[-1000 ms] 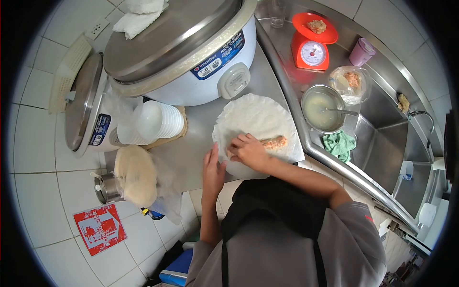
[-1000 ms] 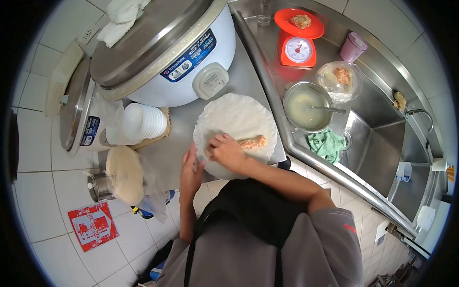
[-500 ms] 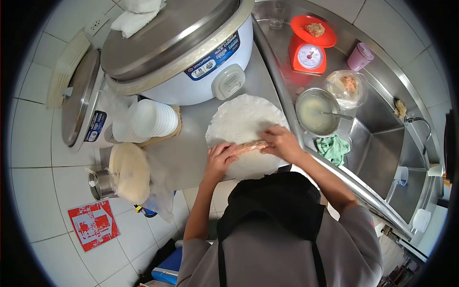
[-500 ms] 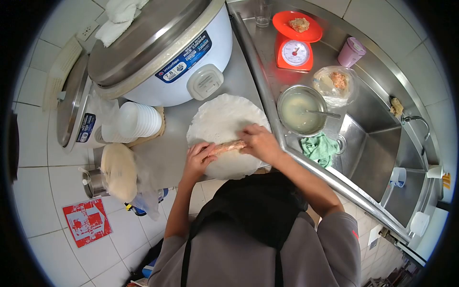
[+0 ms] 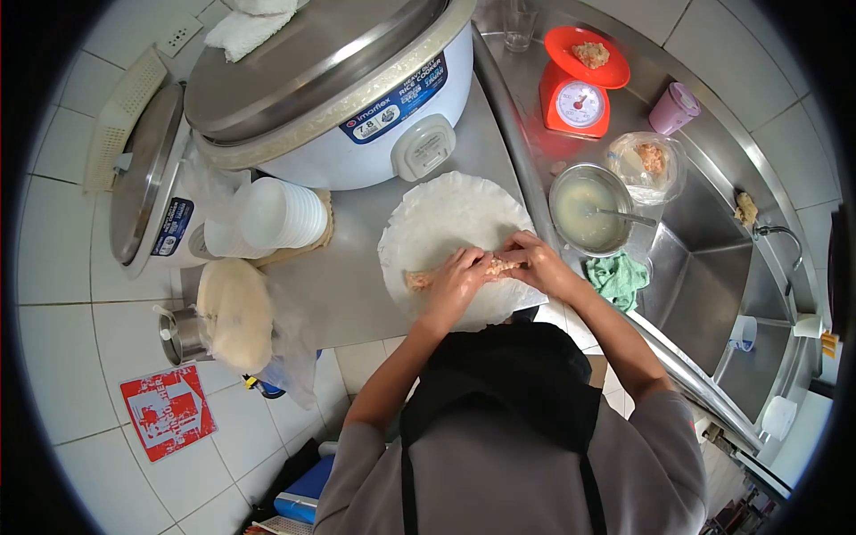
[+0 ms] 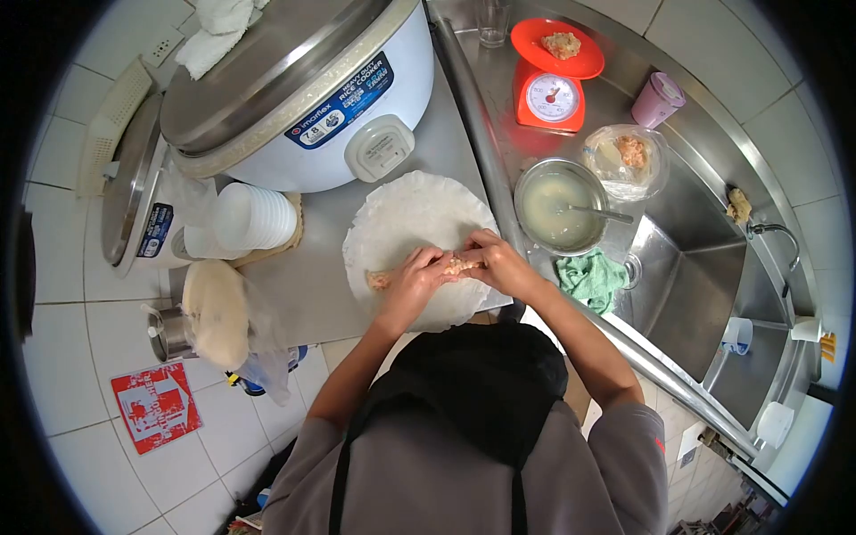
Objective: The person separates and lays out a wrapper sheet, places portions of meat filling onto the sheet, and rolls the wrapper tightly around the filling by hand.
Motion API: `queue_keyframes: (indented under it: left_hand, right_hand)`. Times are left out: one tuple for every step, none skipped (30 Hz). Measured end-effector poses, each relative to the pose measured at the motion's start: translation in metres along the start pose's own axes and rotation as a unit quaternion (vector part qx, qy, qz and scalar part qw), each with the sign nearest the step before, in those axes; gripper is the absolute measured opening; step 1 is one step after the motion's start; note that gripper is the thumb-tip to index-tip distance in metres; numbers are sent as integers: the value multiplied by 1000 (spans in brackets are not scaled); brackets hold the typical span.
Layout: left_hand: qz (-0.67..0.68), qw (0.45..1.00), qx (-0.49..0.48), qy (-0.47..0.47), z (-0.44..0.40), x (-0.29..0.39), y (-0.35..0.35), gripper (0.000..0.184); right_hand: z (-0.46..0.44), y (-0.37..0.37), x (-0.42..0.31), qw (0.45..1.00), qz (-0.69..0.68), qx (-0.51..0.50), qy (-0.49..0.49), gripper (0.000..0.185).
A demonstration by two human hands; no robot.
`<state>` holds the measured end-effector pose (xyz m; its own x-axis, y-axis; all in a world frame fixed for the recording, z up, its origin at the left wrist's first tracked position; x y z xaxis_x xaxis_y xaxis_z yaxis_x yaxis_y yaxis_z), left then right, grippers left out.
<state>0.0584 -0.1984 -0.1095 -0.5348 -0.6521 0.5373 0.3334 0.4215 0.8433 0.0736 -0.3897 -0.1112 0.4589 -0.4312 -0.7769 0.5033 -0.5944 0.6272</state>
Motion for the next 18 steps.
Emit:
queue_keyframes:
  left_hand:
    - [-2, 1000, 6, 6, 0, 1, -1, 36]
    - [14, 1000, 14, 8, 0, 2, -1, 36]
    - [30, 999, 24, 12, -1, 6, 1, 35]
    - [47, 998, 36, 15, -2, 8, 3, 35]
    - [42, 998, 36, 18, -3, 7, -1, 35]
    - [37, 998, 37, 22, -5, 5, -3, 36]
    - [30, 998, 39, 25, -6, 3, -4, 36]
    - [31, 998, 41, 26, -4, 2, -5, 36]
    - [32, 998, 45, 26, -3, 4, -2, 36]
    - [34, 998, 49, 25, -4, 5, 0, 36]
    - [30, 998, 51, 20, -5, 5, -1, 37]
    - [27, 998, 51, 16, -6, 5, -3, 37]
    - [24, 998, 51, 11, -6, 6, -4, 37]
    - [17, 999, 44, 13, -5, 7, -5, 37]
    - [8, 999, 40, 15, -5, 8, -3, 37]
    - [-3, 999, 39, 19, -5, 8, 0, 37]
    - [-1, 999, 48, 3, -5, 8, 0, 37]
    - [3, 998, 58, -10, -6, 10, -2, 36]
  right_hand:
    - [0, 3, -6, 1000, 3, 8, 2, 36]
    - [0, 5, -10, 1000, 7, 15, 4, 34]
    - [0, 5, -9, 1000, 10, 15, 2, 33]
    - [1, 5, -7, 1000, 15, 13, 0, 32]
    - [4, 4, -6, 1000, 17, 10, -3, 32]
    - [4, 3, -6, 1000, 20, 6, -13, 31]
    - [3, 2, -6, 999, 23, 3, -22, 31]
    - [2, 1, -7, 999, 26, 1, -31, 31]
    - [5, 1, -10, 999, 12, 16, -46, 32]
    - [9, 4, -13, 998, -1, 30, -61, 32]
    - [12, 6, -14, 996, -13, 43, -77, 33]
    - [13, 5, -13, 997, 6, 42, -65, 32]
    - [14, 2, -9, 997, 25, 41, -54, 31]
    - [15, 1, -8, 997, 44, 41, -43, 30]
    - [17, 5, -13, 995, 12, 49, -81, 28]
    - [19, 10, -24, 992, -20, 55, -116, 26]
    - [22, 11, -30, 985, -52, 61, -154, 24]
    - [24, 7, -29, 978, -67, 99, -169, 22]
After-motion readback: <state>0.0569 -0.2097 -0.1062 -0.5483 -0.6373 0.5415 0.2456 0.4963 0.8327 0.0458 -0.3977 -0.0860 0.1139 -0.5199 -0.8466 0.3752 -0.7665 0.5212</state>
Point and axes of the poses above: each hand's wrist, its own z-axis away from the middle knuckle, its own y-axis out of the back of the hand, x = y × z, the point moved 1 cm from there along -z, towards the middle knuckle, and after that the axes turned 14 degrees about -x, right-handed, at the moved point
